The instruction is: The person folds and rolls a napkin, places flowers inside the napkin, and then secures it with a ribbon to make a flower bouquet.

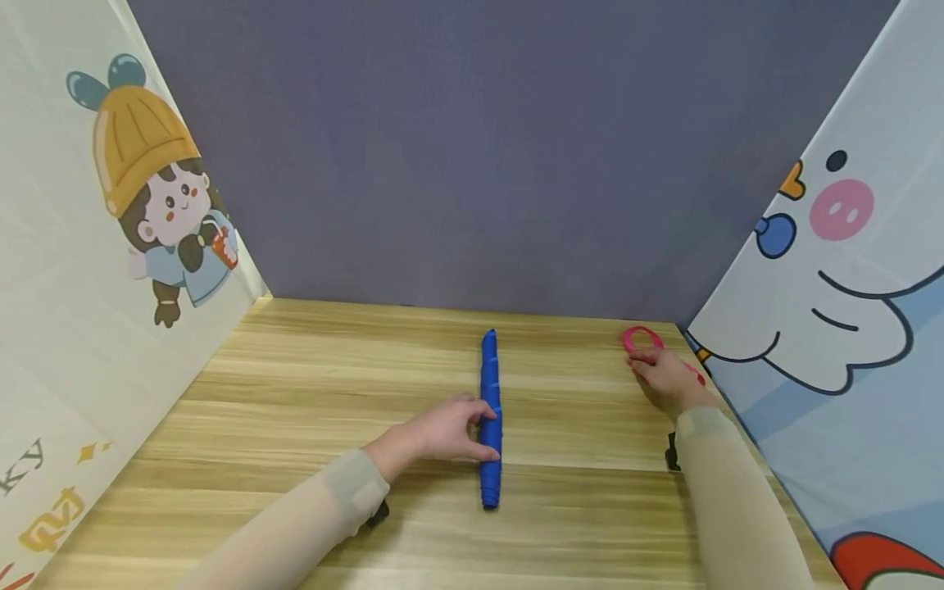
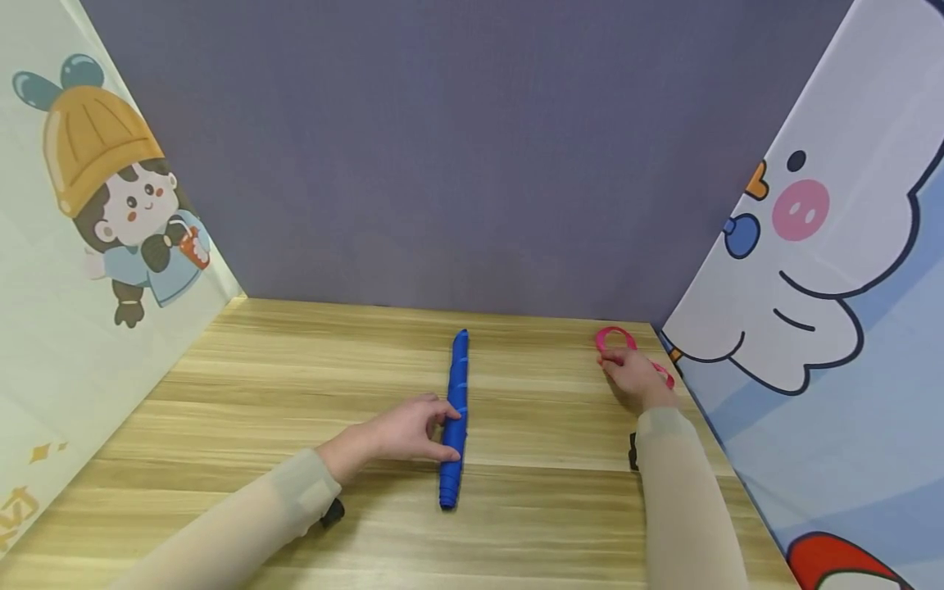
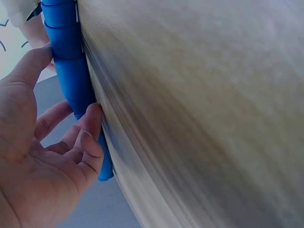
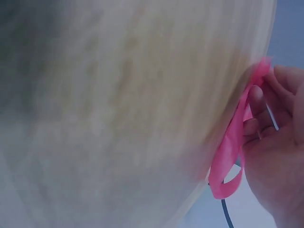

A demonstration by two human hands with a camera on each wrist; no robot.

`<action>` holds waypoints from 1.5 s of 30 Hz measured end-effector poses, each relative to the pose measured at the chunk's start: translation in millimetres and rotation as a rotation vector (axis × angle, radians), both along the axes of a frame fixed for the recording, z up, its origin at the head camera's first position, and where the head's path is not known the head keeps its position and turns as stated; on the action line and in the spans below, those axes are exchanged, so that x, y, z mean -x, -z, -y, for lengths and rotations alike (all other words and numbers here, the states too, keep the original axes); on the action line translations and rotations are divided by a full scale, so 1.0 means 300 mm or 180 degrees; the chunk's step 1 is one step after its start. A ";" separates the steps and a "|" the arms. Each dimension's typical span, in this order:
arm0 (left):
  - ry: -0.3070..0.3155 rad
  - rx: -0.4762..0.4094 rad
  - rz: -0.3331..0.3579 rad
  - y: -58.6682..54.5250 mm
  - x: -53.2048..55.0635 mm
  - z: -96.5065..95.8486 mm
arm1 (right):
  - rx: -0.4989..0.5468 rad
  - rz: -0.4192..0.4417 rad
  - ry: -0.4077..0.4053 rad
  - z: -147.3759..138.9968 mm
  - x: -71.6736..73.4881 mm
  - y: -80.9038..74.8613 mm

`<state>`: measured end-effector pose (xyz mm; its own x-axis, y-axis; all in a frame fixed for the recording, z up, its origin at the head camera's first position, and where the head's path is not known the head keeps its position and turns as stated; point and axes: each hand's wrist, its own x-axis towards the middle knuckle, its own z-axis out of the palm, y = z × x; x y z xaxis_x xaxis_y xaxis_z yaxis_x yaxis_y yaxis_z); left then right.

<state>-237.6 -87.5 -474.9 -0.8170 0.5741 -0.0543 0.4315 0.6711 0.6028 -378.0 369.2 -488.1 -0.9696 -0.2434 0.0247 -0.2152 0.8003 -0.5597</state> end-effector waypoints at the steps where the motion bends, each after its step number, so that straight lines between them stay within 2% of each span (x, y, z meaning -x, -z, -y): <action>1: 0.0001 -0.0007 -0.0002 0.000 -0.001 0.000 | -0.0024 -0.0002 0.0031 0.000 -0.001 0.000; 6: 0.0011 0.0005 0.0000 -0.003 -0.003 0.000 | 0.0053 -0.0135 0.0227 0.008 -0.003 -0.002; 10: 0.0011 0.0060 -0.0008 -0.008 -0.002 0.001 | 0.0593 -0.0055 0.0316 0.035 -0.018 -0.013; 13: 0.0021 0.0099 -0.0008 -0.011 -0.004 0.002 | 0.0873 -0.0012 0.0305 0.062 -0.045 -0.027; 21: -0.0019 0.0221 -0.0149 -0.013 -0.016 0.004 | 0.0738 -0.0264 0.0138 0.134 -0.125 -0.064; 25: -0.0013 0.0081 -0.0244 -0.014 -0.015 0.006 | 0.0842 -0.0191 -0.0019 0.187 -0.173 -0.099; 29: -0.0004 -0.0208 -0.0419 -0.022 -0.010 0.002 | 0.0894 -0.0132 -0.0142 0.245 -0.216 -0.138; 33: 0.0006 -0.0541 -0.0559 -0.043 -0.001 -0.009 | 0.0929 -0.0204 -0.0369 0.307 -0.257 -0.183; 39: 0.0015 -0.0759 -0.0762 -0.080 0.017 -0.043 | 0.1037 -0.0223 -0.0646 0.393 -0.308 -0.239; 45: -0.0021 -0.1113 -0.0562 -0.108 0.021 -0.090 | 0.1045 -0.0278 -0.0849 0.466 -0.347 -0.280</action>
